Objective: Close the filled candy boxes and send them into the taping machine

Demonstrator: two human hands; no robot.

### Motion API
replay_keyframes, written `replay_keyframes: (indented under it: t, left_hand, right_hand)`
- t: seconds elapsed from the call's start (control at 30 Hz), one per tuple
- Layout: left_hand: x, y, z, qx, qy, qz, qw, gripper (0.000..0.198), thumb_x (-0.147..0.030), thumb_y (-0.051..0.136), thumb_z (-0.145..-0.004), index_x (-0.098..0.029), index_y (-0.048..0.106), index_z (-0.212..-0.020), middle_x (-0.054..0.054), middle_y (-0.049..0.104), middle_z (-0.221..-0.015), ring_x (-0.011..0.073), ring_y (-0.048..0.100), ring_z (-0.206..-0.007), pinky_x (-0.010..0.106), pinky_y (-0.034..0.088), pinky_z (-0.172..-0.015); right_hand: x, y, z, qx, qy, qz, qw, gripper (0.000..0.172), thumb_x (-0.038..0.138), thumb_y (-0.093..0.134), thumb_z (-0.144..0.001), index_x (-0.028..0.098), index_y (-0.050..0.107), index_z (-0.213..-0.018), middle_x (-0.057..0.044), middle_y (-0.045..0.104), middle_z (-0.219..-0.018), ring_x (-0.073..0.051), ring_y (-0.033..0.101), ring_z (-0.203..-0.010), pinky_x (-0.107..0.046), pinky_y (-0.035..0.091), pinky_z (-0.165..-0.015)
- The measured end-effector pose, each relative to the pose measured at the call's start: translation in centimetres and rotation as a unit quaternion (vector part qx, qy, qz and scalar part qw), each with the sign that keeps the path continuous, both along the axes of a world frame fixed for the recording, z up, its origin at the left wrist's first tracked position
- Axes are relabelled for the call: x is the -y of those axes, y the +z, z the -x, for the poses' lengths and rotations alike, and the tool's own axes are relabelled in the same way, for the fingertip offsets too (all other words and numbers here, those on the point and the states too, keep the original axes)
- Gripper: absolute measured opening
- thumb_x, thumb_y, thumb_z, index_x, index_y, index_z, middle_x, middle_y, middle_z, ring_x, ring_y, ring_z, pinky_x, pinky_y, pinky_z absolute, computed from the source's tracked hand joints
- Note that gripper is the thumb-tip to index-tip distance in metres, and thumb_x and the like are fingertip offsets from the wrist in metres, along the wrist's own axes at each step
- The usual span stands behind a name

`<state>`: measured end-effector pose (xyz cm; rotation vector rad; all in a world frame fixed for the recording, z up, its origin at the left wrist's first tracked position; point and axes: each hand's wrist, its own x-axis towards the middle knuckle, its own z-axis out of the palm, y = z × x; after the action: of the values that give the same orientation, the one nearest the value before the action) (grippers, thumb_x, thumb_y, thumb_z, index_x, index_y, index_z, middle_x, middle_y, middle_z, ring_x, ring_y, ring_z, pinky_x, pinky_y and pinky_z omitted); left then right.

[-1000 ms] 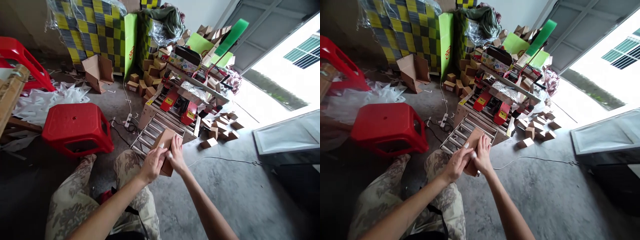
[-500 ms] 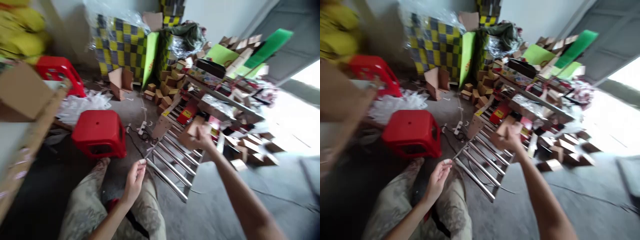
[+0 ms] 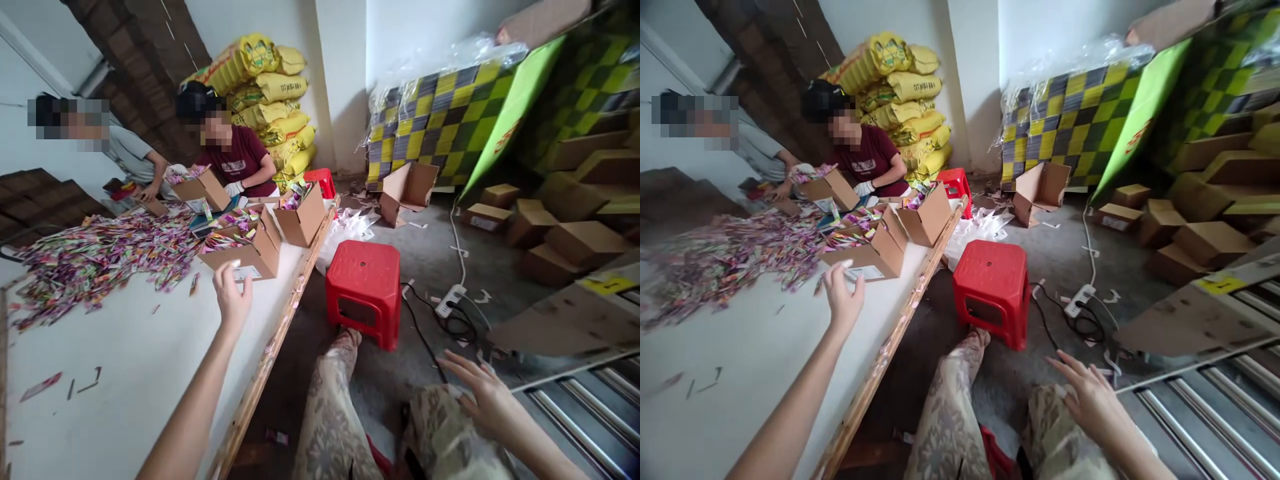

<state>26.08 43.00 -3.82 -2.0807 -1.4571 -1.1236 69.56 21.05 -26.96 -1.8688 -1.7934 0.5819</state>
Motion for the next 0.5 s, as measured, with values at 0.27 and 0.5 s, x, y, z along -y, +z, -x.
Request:
replay_keyframes:
  t: [0.27, 0.5]
  left_hand:
    - [-11.3, 2.8, 4.3, -0.135, -0.048, 0.197, 0.970, 0.016, -0.030, 0.058, -0.077, -0.018, 0.058, -0.088, 0.008, 0.061, -0.090, 0.0266, 0.055, -0.090, 0.038, 0.044, -0.081]
    - [-0.1, 5.0, 4.8, -0.058, -0.139, 0.119, 0.981, 0.018, -0.038, 0.056, -0.081, -0.021, 0.057, -0.086, 0.003, 0.061, -0.087, 0.0214, 0.057, -0.086, 0.032, 0.045, -0.077]
  right_hand:
    - [0.0, 6.0, 8.0, -0.157, 0.020, 0.105, 0.982, 0.040, 0.039, 0.045, -0.080, 0.025, 0.063, -0.113, -0.009, 0.063, -0.115, -0.026, 0.059, -0.106, -0.042, 0.048, -0.093]
    - [-6.0, 8.8, 22.4, -0.586, 0.025, 0.170, 0.792, 0.077, 0.066, 0.062, -0.068, 0.022, 0.046, -0.130, -0.014, 0.048, -0.134, -0.027, 0.048, -0.121, -0.047, 0.040, -0.100]
